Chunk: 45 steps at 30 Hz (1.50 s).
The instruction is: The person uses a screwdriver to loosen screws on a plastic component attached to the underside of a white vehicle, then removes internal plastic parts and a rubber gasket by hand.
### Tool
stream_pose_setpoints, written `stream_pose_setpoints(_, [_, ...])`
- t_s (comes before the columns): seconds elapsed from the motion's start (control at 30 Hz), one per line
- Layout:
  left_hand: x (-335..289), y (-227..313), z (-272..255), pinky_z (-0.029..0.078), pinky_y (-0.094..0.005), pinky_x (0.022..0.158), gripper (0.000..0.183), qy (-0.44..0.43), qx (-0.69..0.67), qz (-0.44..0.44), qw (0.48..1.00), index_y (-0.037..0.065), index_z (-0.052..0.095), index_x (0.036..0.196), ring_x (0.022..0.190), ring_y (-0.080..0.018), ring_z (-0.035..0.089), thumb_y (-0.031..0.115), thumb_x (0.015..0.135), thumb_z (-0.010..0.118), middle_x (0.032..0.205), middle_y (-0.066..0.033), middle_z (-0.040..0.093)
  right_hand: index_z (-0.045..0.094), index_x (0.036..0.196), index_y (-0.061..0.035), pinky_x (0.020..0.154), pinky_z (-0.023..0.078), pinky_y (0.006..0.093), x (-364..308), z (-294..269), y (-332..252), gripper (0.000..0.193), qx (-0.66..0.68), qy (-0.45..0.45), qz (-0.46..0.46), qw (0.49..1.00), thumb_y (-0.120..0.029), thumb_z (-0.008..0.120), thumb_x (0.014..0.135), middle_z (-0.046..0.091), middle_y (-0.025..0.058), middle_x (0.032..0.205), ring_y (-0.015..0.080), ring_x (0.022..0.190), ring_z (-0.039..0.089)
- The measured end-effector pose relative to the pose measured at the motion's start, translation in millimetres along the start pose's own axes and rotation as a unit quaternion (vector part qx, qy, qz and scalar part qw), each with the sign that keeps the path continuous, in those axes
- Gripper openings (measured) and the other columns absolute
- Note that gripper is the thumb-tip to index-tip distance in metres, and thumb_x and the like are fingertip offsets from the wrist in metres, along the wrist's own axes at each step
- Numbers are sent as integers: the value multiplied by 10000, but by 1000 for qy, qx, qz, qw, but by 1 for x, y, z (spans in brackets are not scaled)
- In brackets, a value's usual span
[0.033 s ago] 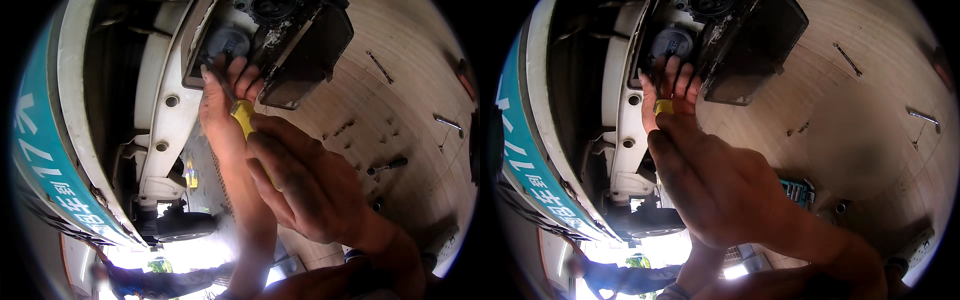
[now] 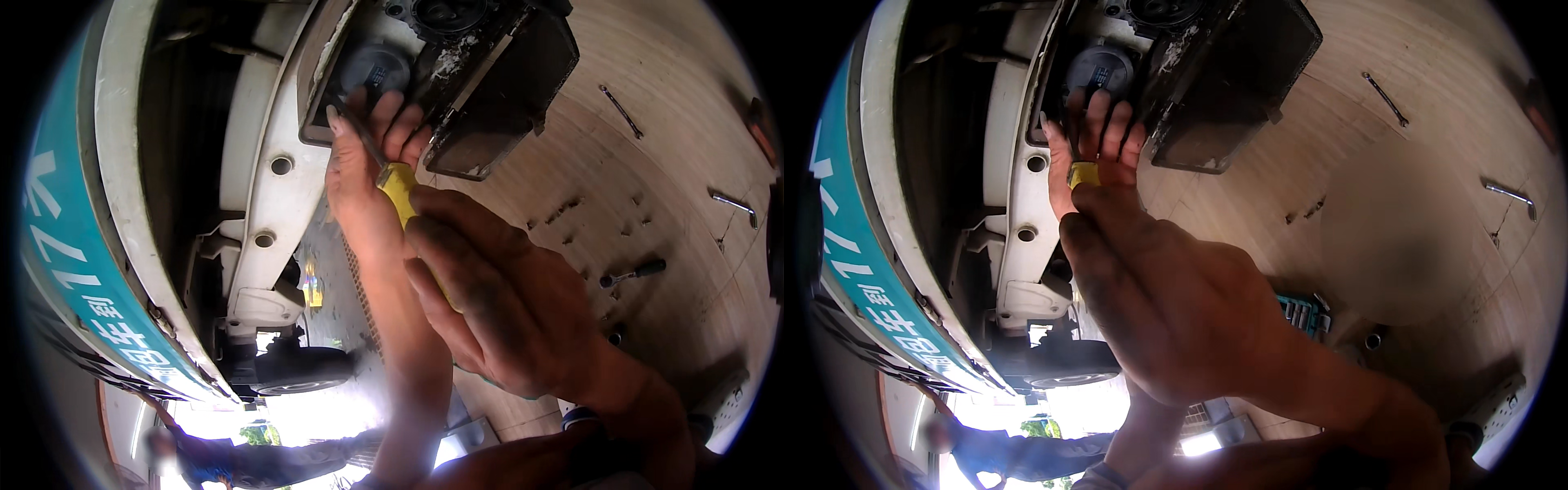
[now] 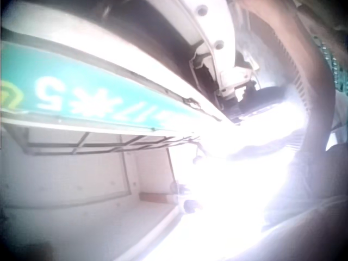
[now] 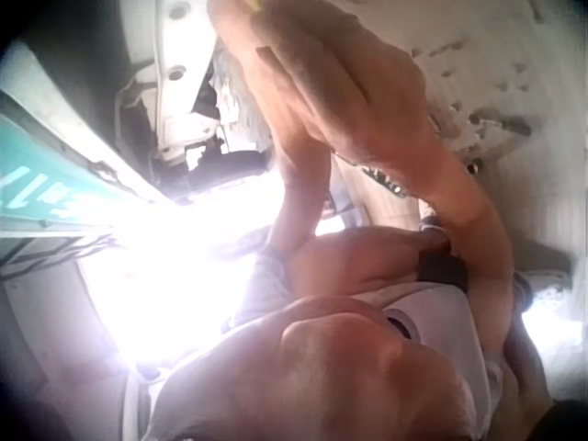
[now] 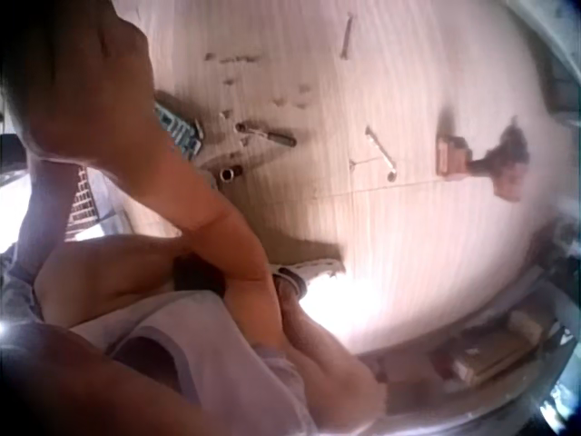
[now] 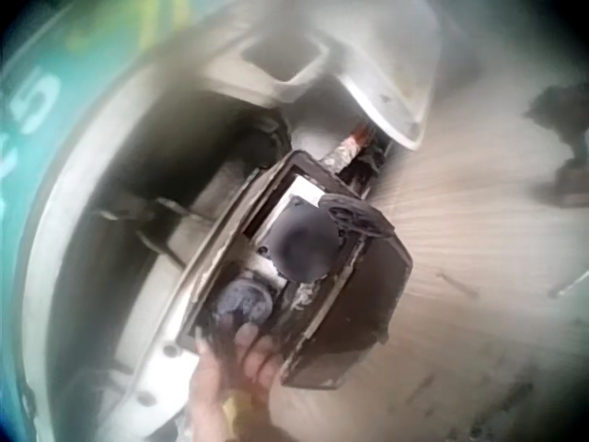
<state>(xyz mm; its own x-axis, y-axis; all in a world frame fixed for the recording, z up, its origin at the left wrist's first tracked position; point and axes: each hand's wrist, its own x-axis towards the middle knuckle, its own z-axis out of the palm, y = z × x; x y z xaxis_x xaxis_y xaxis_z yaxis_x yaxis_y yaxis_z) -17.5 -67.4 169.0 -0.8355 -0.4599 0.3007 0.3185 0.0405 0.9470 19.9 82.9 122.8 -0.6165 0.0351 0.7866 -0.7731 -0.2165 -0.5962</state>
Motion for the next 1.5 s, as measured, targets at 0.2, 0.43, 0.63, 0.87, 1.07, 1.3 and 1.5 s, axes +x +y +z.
stream_pose_setpoints(0.2, [0, 3, 4, 525, -387, 901, 568, -13, 20, -2, 1000, -34, 433, 1393, 1061, -274, 647, 385, 1024, 534, 1247, -215, 618, 577, 1159, 107, 768, 606, 341, 12, -8, -1, 355, 31, -27, 37, 998, 24, 716, 843, 657, 251, 1105, 362, 967, 700])
stream_pose_setpoints(0.43, [1, -2, 4, 520, -390, 896, 531, -10, -44, 9, 999, -25, 433, 1394, 1046, -261, 639, 334, 1021, 551, 1264, -190, 609, 556, 1235, 73, 737, 576, 351, 17, -7, -2, 346, -28, -15, 31, 999, -67, 646, 932, 670, 237, 1074, 319, 879, 711])
stream_pose_setpoints(0.63, [2, -2, 5, 525, -334, 789, 349, -49, -172, -11, 984, -4, 581, 1237, 886, -189, 630, 263, 1013, 566, 1032, -98, 668, 562, 1227, 75, 618, 557, 305, 40, -12, -11, 360, -58, -112, 167, 978, -199, 568, 995, 677, 170, 794, 209, 538, 658])
stream_pose_setpoints(0.87, [6, 2, 13, 535, -290, 723, 235, -29, -293, -51, 954, 16, 632, 1134, 821, -142, 628, 203, 1009, 565, 923, -74, 676, 652, 1064, -1, 374, 388, 296, 71, -18, -13, 245, -98, -186, -80, 974, -166, 630, 884, 537, 67, 570, 116, 390, 482])
stream_pose_setpoints(1.07, [3, -3, 7, 532, -290, 730, 176, -66, -317, -95, 941, 14, 638, 1066, 828, -145, 632, 165, 999, 578, 917, -71, 675, 648, 1165, -9, 369, 398, 304, 67, -25, -39, 399, -538, -275, -141, 784, -134, 656, 787, 590, 66, 620, 147, 391, 531])
stream_pose_setpoints(1.3, [8, -9, 21, 524, -306, 752, 149, -62, -368, -49, 926, 54, 625, 1062, 809, -169, 627, 181, 1000, 578, 918, -60, 674, 623, 1202, 14, 394, 404, 311, 67, -23, -43, 339, -82, -165, 287, 940, -197, 658, 939, 568, 39, 673, 109, 467, 520])
stream_pose_setpoints(1.5, [4, 0, 21, 513, -291, 760, 164, -41, -326, -72, 942, 48, 633, 1059, 798, -168, 628, 192, 993, 591, 894, -49, 680, 607, 1319, -87, 452, 449, 348, 65, -39, -33, 413, -482, -269, -118, 825, -180, 671, 922, 619, 101, 815, 217, 528, 573])
